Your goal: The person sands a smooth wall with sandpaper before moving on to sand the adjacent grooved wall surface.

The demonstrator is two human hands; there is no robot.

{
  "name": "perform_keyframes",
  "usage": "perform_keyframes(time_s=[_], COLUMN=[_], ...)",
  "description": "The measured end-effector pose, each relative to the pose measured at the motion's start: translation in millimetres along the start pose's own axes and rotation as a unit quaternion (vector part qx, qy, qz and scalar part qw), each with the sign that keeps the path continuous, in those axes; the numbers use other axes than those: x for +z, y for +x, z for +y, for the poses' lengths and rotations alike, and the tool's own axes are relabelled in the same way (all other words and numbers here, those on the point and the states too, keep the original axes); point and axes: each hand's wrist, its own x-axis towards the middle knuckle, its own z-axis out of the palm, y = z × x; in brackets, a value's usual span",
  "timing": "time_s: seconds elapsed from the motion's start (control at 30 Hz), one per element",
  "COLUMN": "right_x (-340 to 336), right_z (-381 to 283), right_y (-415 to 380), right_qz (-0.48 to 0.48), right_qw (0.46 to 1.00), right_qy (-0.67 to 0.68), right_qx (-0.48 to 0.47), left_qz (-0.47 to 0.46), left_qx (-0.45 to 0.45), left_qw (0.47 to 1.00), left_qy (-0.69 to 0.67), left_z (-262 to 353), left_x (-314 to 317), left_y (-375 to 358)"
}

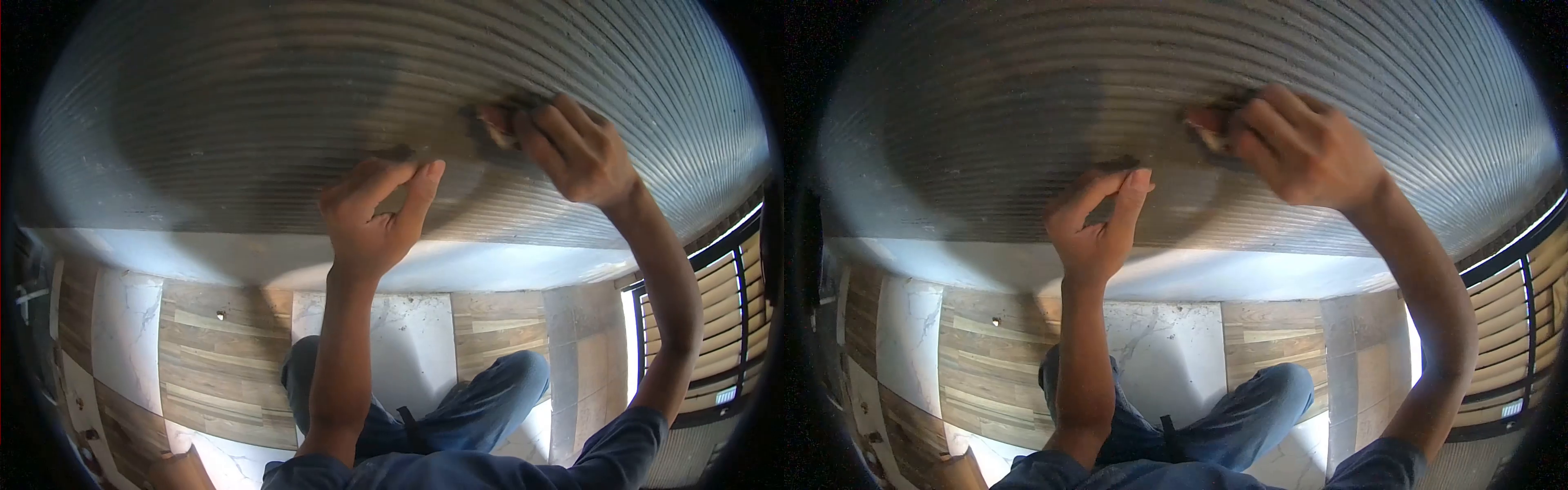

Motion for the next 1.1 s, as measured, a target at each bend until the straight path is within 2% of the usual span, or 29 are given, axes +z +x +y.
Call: perform_keyframes(time_s=[0.17, 0.37, 0.53, 0.6, 0.7, 0.8, 0.9, 1.0, 1.1], right_x=[25.5, -0.2, 23.8, 33.1, 22.4, 5.7, 12.5, 29.4, 42.0], right_z=[-21.1, -8.5, -26.4, -31.4, -23.8, -9.8, -13.9, -30.3, -38.9], right_y=[54.6, 10.6, 63.6, 93.5, 86.7, 48.0, 51.1, 112.7, 134.9], right_qz=[0.084, -0.007, 0.039, 0.095, 0.044, 0.017, 0.033, 0.057, 0.089], right_qw=[0.995, 0.999, 0.999, 0.995, 0.999, 0.999, 0.999, 0.998, 0.996], right_qy=[-0.059, -0.034, -0.031, -0.005, -0.005, -0.019, -0.015, 0.017, 0.009], right_qx=[-0.001, 0.001, 0.001, 0.002, -0.004, -0.025, -0.022, -0.006, -0.020], left_qz=[-0.001, 0.007, -0.005, 0.031, 0.024, 0.020, 0.014, 0.034, 0.038], left_qx=[0.023, 0.017, 0.038, 0.090, 0.049, 0.044, 0.028, 0.071, 0.090], left_qw=[1.000, 1.000, 0.999, 0.995, 0.998, 0.999, 0.999, 0.997, 0.994], left_qy=[0.019, 0.010, 0.004, 0.039, 0.024, -0.013, -0.014, -0.011, 0.039], left_z=[-8.5, 6.3, 9.3, 8.8, 10.6, 14.6, 22.9, 24.8, 14.9], left_x=[-6.5, -14.3, -18.9, -19.4, -25.2, -31.0, -36.6, -38.9, -55.2], left_y=[-1.6, 1.6, 1.9, 5.2, 5.0, 6.8, 5.9, 7.5, 5.4])
